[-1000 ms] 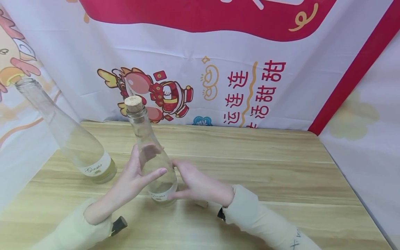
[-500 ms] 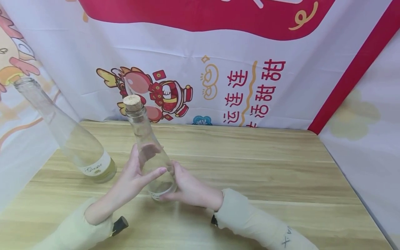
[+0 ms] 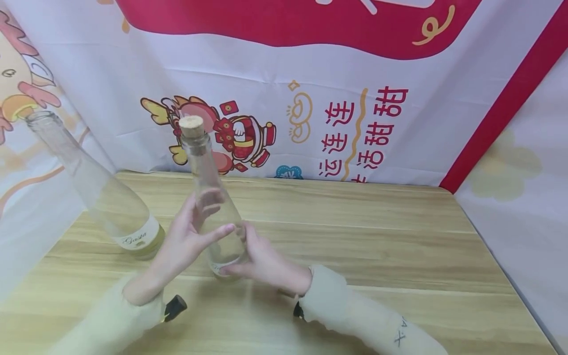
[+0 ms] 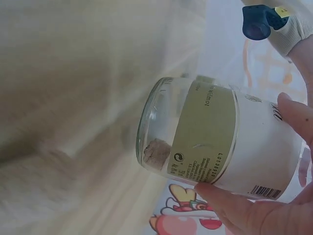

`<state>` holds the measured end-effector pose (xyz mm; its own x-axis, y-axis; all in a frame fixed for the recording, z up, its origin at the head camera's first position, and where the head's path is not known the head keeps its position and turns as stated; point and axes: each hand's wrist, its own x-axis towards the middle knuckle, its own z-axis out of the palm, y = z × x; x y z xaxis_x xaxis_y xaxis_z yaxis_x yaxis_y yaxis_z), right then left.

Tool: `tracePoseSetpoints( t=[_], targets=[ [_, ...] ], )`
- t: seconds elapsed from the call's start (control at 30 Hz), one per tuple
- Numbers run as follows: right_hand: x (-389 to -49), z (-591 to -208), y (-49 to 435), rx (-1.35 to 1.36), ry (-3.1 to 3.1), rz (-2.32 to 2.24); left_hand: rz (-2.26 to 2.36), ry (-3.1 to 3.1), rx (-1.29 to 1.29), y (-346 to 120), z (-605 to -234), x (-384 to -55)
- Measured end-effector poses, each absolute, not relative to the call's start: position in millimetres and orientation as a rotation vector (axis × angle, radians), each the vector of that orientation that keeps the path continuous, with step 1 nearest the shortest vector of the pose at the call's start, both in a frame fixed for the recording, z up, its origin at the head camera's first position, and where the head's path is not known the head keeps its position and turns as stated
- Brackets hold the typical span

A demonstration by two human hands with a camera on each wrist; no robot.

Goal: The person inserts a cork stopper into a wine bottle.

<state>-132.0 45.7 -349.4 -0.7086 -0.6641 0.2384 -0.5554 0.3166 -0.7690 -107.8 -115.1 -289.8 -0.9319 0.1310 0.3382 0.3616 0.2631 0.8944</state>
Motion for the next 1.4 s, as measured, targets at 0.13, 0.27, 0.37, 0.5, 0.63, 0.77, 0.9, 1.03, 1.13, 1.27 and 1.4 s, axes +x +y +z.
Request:
tracePoseSetpoints(
  t=[0.13, 0.27, 0.37, 0.5, 0.63, 0.77, 0.9, 1.03, 1.13, 1.27, 1.4],
  targets=[
    [-143.5, -341.7, 40.0, -1.109, 2.416, -1.470, -1.701, -2.292, -0.471, -115.1, -280.7, -121.5],
    [-158.0, -333.9, 32.8, -1.074, 2.345, -1.588, -1.672, -2.239, -0.494, -116.3, -272.9, -137.6],
    [-170.1, -328.4, 27.7, -1.013, 2.369, -1.619, -1.672, -2.201, -0.518, -117.0, -267.3, -151.1],
    [-185.9, -320.0, 23.1, -0.888, 2.420, -1.618, -1.646, -2.188, -0.501, -117.9, -261.8, -169.3],
    [-202.6, -314.2, 19.1, -0.801, 2.433, -1.625, -1.622, -2.175, -0.478, -119.3, -259.0, -189.1],
    [-220.6, -313.4, 13.4, -0.789, 2.447, -1.653, -1.584, -2.183, -0.478, -121.9, -256.9, -207.7],
    [-236.8, -313.8, 6.8, -0.779, 2.473, -1.664, -1.600, -2.206, -0.440, -125.6, -255.1, -221.4],
    [-251.5, -317.0, 1.1, -0.742, 2.516, -1.631, -1.645, -2.237, -0.354, -129.9, -257.1, -232.5],
    [-261.7, -321.6, -2.2, -0.698, 2.515, -1.611, -1.677, -2.240, -0.303, -132.1, -262.0, -242.1],
    [-272.1, -329.2, -7.1, -0.627, 2.496, -1.613, -1.716, -2.208, -0.285, -135.1, -270.0, -255.2],
    [-280.9, -338.8, -12.0, -0.610, 2.479, -1.635, -1.734, -2.193, -0.273, -137.0, -278.4, -266.6]
  ],
)
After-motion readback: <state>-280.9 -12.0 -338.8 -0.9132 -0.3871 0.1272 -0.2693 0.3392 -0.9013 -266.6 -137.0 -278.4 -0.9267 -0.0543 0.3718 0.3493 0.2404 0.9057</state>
